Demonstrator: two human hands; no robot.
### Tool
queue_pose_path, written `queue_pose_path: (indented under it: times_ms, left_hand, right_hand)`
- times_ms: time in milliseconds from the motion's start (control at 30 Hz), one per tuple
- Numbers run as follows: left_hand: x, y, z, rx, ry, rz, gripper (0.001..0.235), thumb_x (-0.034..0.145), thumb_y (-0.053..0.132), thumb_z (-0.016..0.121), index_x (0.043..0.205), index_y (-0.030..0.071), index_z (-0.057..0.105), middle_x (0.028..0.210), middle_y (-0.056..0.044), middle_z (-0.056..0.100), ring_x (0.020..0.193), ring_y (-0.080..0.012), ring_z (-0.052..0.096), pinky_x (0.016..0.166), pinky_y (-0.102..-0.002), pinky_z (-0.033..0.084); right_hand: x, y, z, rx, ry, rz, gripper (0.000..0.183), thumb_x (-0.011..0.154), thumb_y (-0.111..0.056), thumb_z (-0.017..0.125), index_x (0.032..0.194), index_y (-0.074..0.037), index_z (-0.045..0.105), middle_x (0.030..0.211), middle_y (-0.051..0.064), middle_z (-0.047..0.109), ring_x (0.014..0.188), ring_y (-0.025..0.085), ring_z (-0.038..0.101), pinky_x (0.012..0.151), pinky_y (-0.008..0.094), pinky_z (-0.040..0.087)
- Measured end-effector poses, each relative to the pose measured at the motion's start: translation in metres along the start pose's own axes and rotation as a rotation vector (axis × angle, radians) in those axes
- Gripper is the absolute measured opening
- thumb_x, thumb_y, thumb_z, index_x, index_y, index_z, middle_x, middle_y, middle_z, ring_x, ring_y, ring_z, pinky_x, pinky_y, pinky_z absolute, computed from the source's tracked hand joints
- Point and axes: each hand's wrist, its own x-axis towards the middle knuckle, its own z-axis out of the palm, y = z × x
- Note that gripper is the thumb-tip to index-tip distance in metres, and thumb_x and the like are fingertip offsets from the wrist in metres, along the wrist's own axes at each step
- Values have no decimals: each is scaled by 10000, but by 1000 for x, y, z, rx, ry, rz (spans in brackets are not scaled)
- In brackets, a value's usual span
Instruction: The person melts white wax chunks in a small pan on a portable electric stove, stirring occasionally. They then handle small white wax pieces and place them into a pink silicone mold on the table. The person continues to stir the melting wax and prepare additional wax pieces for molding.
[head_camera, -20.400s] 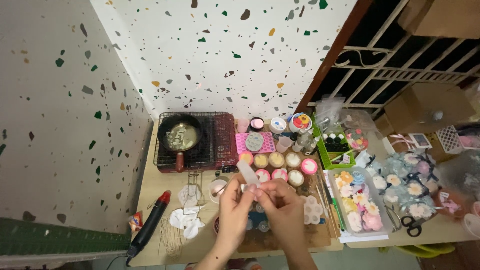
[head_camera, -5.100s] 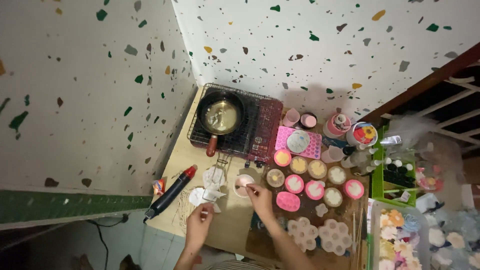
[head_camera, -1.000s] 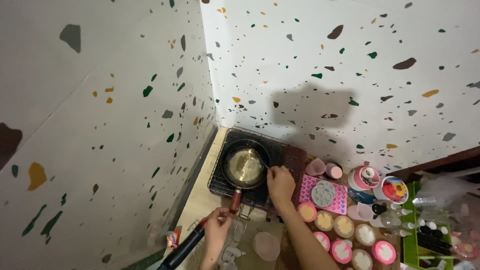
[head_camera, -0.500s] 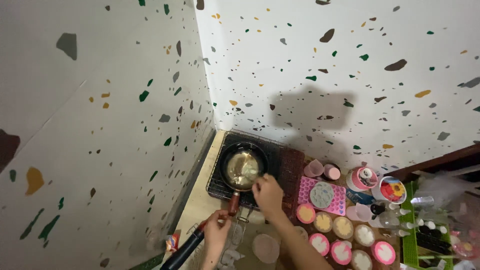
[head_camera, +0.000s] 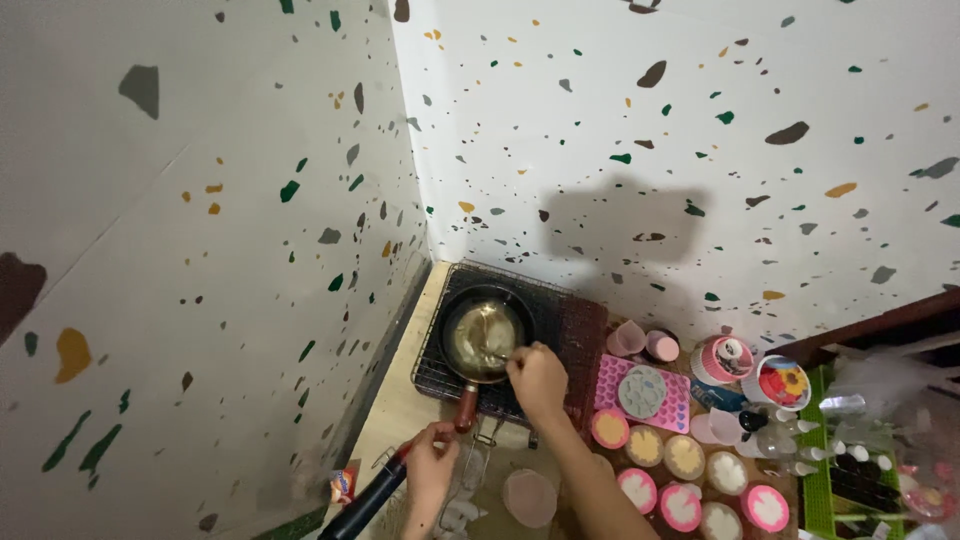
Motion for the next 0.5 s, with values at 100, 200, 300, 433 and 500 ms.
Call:
queue_pose_path:
  times_ms: [100,200,300,433,500]
  left_hand:
    - [-1,-3,-2,-13,39,59,286,849,58,725,1131,85,695,993,-79,728,750,-170,726,682,-333,582]
    - [-5,-3,-10,-33,48,64,275,844,67,731,1116,78,697,956,-83,744,691,-185,729,648,-336,574]
    - [-4,-9,-11,-45,80,79,265,835,72,744,1098,73,709,926,-83,753,676,-185,725,637,-337,567]
    - [0,-6,-13,23,67,42,332,823,72,753,1149,85,693,933,-67,744,651,-202,706,641,-342,552]
    - [-2,-2,-15,17,60,47,330,823,73,751,1147,76,688,931,-66,750,656,-185,713,635,-339,560]
  right_hand:
    - [17,2,3,-28,33,-5,132,793,-206,742,854,-101,793,921,150,711,855,364,694,755,475,564]
    - [16,-8,-20,-50,20,98,143,788,-212,762,866,-101,806,926,156,736,846,376,706,758,474,571]
    - [12,-17,-25,-59,-63,196,171,755,-223,792,875,-103,816,904,153,756,830,366,725,767,461,584]
    - [24,-24,8,-57,-128,196,176,773,-231,790,901,-114,822,889,142,764,815,343,741,758,449,596]
    - [36,-12,14,-64,-99,189,165,792,-225,776,906,-116,823,900,137,770,819,331,747,761,441,601]
